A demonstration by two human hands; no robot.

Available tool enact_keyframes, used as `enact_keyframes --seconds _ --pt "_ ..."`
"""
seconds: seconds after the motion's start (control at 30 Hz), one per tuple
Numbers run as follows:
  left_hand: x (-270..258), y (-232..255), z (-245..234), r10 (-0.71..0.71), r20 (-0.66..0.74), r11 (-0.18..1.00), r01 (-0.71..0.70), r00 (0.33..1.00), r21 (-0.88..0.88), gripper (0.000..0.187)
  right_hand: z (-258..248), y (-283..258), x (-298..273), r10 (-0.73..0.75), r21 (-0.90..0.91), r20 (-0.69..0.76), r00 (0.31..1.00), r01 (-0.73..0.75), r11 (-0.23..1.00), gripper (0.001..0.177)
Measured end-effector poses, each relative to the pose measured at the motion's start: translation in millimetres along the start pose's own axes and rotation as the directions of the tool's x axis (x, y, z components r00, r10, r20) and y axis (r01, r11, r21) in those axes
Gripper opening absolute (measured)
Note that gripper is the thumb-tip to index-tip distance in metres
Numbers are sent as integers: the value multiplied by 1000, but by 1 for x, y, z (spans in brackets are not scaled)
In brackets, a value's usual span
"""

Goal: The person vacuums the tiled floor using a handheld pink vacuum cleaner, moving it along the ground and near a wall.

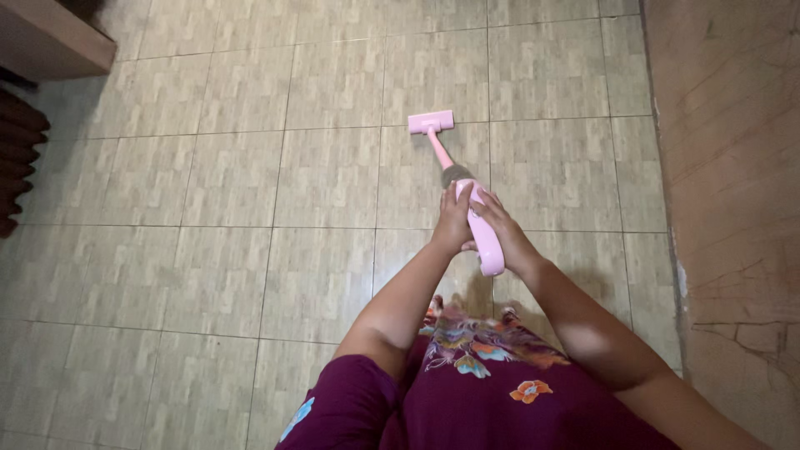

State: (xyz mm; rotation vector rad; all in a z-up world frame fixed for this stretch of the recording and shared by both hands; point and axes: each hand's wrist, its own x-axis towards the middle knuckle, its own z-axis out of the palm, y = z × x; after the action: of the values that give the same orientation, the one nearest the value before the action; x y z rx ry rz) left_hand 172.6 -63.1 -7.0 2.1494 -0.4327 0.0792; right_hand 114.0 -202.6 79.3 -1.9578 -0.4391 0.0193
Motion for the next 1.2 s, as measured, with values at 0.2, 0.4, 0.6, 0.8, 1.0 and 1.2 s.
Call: enact_keyframes --seconds 0.2,0.4,0.6,0.8,1.0,1.2 --pt "-75 19 0 51 -42 999 -51 998 8 96 27 -10 -71 -79 -279 -49 996 63 958 83" --pt "-190 56 0 97 -37 995 -97 995 -8 93 67 -93 -182 41 -240 -105 994 -66 969 84" --pt "-324 94 9 166 -51 985 -168 985 -25 90 109 -176 -301 624 844 -7 782 -330 424 65" --pt "-437 152 0 114 -14 991 -115 993 -72 94 123 -186 -414 -159 -456 -42 986 123 882 84" --pt "-487 187 -2 103 33 990 -99 994 -96 92 128 -210 -470 6 -425 -99 995 -48 904 81" --pt "-474 172 23 148 1 987 -148 989 -66 89 128 -197 -461 604 783 -62 795 -337 524 56"
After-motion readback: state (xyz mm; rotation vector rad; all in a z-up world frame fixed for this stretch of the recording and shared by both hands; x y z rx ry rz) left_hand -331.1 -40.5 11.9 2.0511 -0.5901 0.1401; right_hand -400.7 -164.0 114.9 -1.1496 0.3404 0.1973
